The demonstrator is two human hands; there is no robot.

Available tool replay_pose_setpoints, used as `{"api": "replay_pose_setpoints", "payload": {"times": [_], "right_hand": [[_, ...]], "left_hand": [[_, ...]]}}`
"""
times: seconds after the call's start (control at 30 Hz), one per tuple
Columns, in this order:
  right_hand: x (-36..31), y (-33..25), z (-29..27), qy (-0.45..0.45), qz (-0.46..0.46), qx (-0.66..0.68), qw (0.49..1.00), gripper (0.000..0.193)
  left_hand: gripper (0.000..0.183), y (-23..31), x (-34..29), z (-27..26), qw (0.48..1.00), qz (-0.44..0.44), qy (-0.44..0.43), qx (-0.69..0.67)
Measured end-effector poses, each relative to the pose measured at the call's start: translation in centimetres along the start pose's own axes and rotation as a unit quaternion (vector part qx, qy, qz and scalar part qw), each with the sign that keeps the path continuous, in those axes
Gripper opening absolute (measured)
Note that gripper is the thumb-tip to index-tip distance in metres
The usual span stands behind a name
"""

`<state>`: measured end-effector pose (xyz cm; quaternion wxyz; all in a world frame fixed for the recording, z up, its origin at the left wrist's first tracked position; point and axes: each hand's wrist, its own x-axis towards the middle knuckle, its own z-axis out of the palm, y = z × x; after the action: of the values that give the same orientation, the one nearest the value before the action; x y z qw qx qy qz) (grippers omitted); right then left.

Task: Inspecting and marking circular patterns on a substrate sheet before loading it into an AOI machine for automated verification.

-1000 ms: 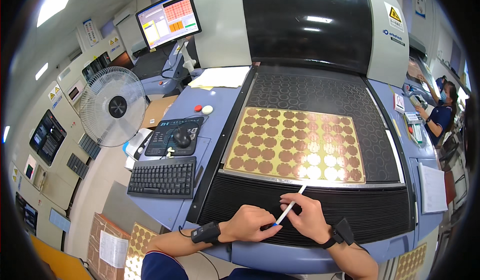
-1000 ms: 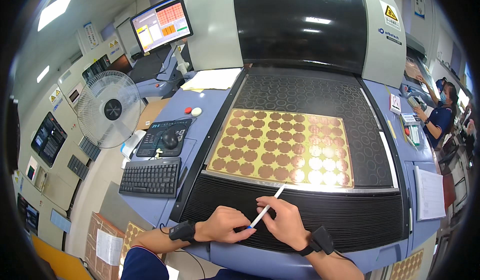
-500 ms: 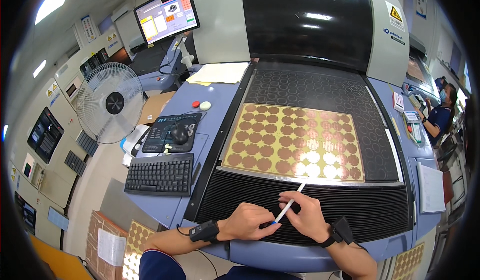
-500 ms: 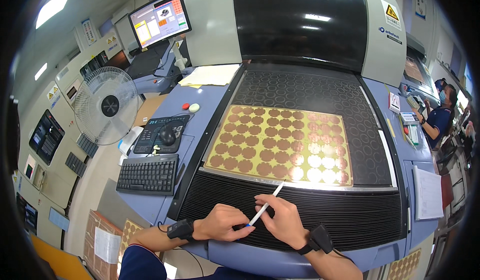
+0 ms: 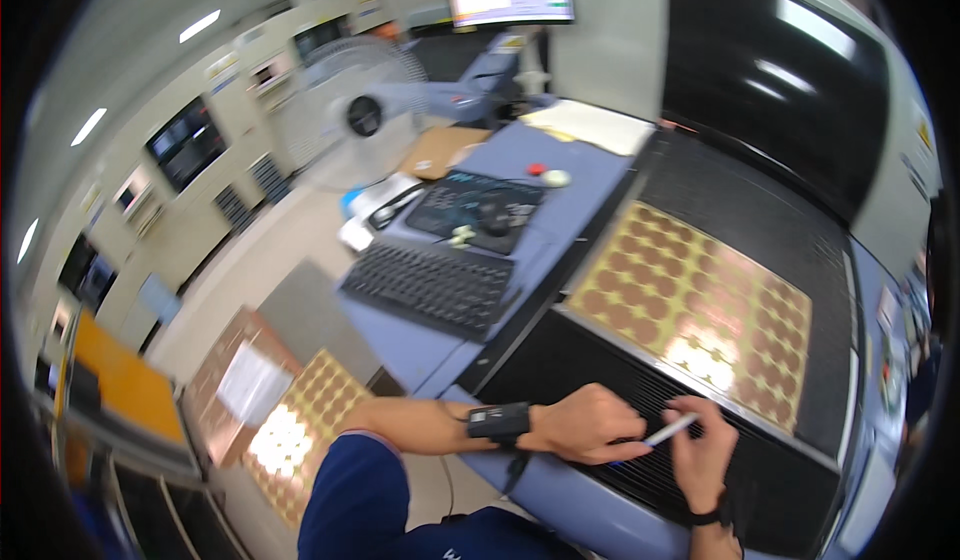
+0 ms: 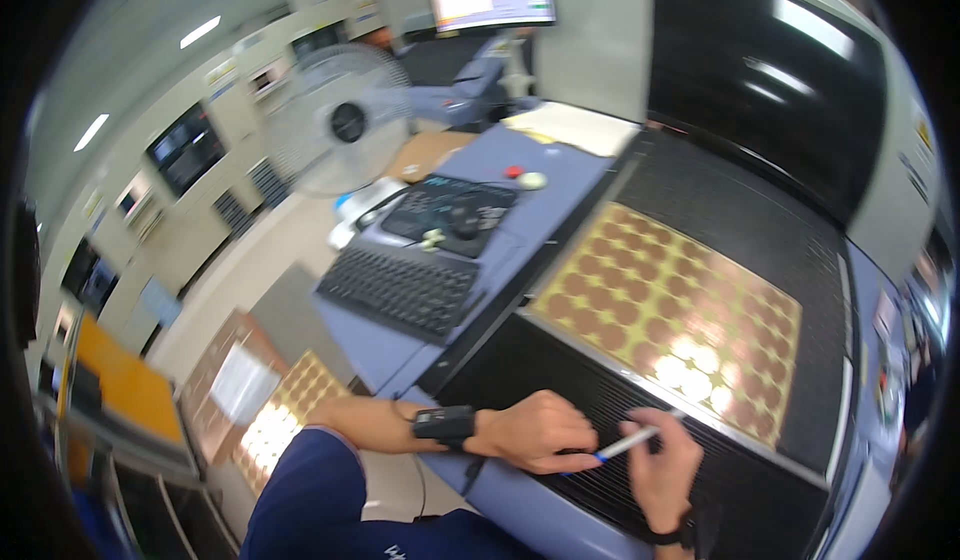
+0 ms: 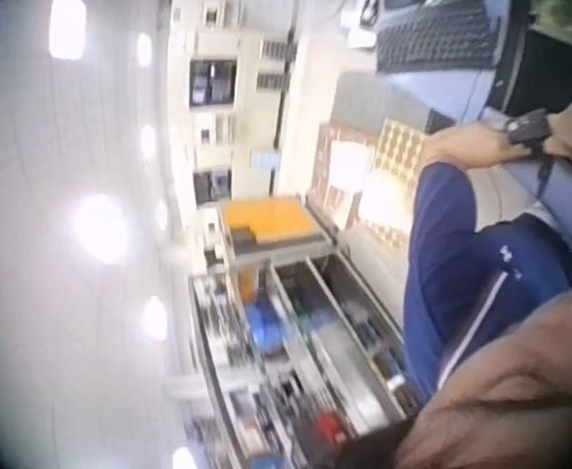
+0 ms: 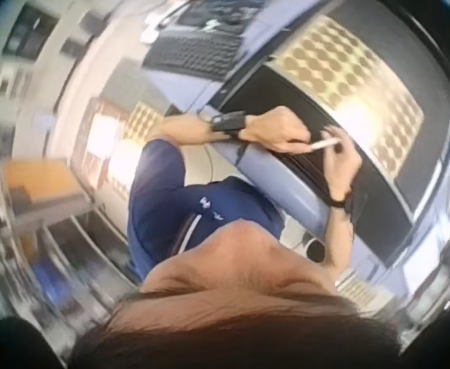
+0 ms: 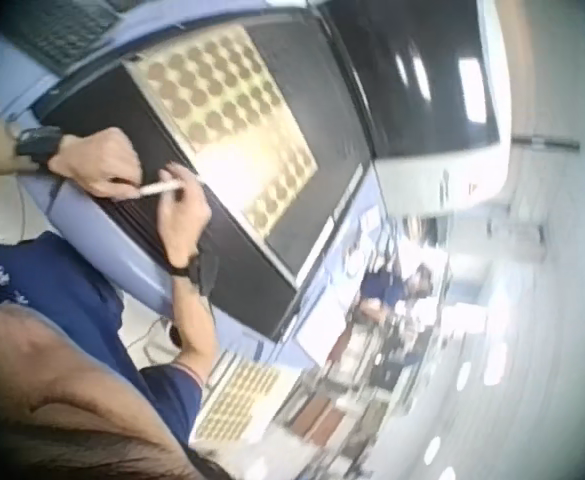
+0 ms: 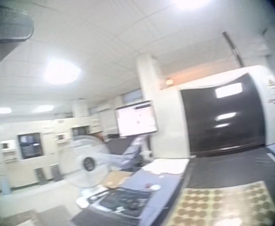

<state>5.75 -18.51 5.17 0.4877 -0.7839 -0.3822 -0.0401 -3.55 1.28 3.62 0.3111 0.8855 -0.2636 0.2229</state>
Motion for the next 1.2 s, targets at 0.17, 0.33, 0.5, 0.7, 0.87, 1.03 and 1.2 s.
{"api": "replay_pose_setpoints", "payload": {"times": [0.17,0.33,0.5,0.7,0.87,1.03,1.2], "right_hand": [[1.9,5.1,-3.8,0.08,0.015,-0.119,0.99,0.017],[3.3,11.5,-5.0,0.084,0.026,-0.19,0.978,0.037],[3.3,11.0,-4.2,-0.034,0.073,-0.205,0.975,0.049],[3.2,10.9,-4.8,-0.03,0.025,-0.249,0.968,0.054],[3.7,12.0,-6.3,0.138,-0.038,-0.3,0.943,0.029],[-4.3,-0.3,-2.3,0.151,0.156,0.135,0.967,0.032],[-9.1,-5.6,-5.5,0.147,-0.11,0.008,0.983,0.056]], "left_hand": [[0.037,-3.5,1.5,-2.6,0.959,-0.238,0.101,0.116],[0.073,-7.1,-0.5,-2.7,0.885,-0.357,0.111,0.279],[0.062,-7.2,0.3,-2.3,0.881,-0.394,0.128,0.228],[0.047,-5.0,1.7,-6.2,0.894,-0.314,0.317,0.05],[0.073,-1.9,1.0,-5.8,0.85,-0.227,0.428,-0.205],[0.076,4.0,-1.1,-4.8,0.917,-0.179,0.316,-0.164],[0.044,8.5,-9.2,-6.3,0.86,-0.326,0.345,-0.189]]}}
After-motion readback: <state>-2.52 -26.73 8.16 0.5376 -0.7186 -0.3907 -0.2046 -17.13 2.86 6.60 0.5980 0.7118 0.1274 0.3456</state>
